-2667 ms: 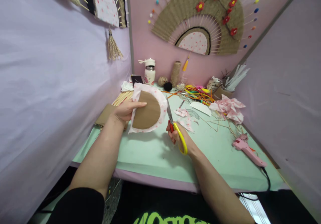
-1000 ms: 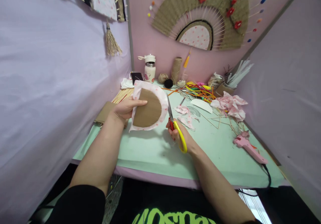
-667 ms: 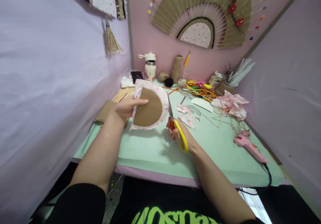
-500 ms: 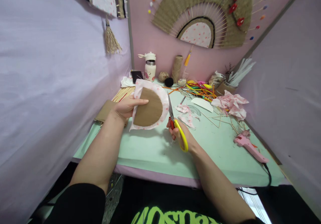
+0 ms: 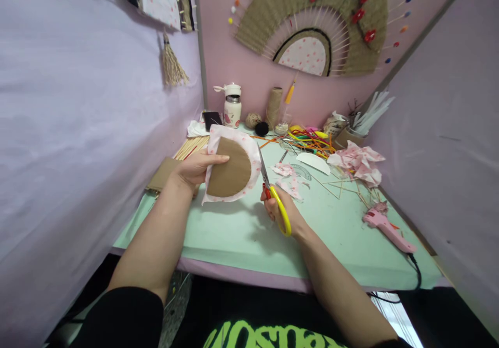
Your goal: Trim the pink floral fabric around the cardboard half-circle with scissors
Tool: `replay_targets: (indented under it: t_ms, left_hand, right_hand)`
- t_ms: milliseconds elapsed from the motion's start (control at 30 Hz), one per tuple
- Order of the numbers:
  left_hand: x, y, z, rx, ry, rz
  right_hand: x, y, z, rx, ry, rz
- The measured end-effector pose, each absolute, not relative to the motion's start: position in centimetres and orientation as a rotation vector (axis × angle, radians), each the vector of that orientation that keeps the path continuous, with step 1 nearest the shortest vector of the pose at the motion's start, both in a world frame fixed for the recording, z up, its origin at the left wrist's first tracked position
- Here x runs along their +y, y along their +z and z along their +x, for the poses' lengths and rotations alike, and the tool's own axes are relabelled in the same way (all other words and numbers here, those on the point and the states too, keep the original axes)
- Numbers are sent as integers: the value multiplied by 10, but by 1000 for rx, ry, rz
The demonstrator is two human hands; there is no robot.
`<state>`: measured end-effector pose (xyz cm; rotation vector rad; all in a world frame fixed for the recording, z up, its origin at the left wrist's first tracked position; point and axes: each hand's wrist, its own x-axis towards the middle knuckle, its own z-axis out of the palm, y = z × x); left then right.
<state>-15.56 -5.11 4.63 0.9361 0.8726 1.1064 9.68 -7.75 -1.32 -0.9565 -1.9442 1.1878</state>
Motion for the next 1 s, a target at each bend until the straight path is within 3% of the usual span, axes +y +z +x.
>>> replay_targets:
  t_ms: [1000]
  left_hand:
    - [-48,44,-157,867,1101,984]
  right_hand:
    - [-77,-10,97,-2024,1135,-953]
